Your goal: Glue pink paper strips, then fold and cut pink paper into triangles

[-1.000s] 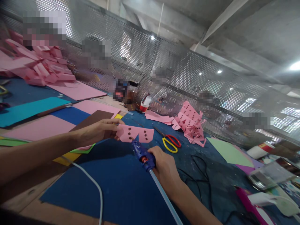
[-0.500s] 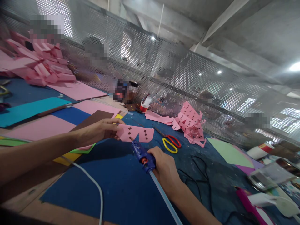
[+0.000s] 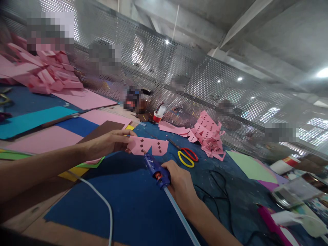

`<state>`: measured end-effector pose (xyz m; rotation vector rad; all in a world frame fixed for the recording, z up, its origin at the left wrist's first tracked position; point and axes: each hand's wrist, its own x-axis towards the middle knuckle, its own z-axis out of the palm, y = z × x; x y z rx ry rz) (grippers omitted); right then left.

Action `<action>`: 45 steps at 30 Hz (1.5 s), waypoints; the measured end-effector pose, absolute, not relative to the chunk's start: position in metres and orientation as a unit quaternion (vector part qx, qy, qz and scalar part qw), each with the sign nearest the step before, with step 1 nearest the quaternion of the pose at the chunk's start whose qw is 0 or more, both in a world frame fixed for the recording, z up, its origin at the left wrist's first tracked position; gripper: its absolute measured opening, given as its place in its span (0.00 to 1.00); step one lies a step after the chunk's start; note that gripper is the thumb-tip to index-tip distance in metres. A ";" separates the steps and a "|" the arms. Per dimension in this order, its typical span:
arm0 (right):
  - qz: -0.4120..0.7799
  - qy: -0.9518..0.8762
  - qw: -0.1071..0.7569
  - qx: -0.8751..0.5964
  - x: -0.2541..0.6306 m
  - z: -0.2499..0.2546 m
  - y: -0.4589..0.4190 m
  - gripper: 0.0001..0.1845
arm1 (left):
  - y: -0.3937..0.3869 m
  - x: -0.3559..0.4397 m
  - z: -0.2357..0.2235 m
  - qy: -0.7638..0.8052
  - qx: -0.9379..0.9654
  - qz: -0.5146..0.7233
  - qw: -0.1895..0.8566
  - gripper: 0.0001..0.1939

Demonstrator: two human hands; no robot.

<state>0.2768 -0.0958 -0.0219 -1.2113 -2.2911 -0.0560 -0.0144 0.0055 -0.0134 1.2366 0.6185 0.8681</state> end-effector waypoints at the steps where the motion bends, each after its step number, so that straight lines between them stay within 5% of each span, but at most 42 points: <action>1: -0.022 -0.849 0.273 -0.451 0.277 -0.022 -0.096 0.13 | 0.006 -0.015 -0.014 0.276 0.553 0.388 0.683 0.09; 31: -0.084 -0.773 0.382 -0.500 0.341 -0.010 -0.101 0.18 | -0.002 0.004 -0.018 0.352 0.614 0.378 0.596 0.19; 45: -0.055 -0.712 0.423 -0.557 0.343 -0.023 -0.088 0.16 | 0.004 0.051 -0.011 0.330 0.586 0.395 0.626 0.13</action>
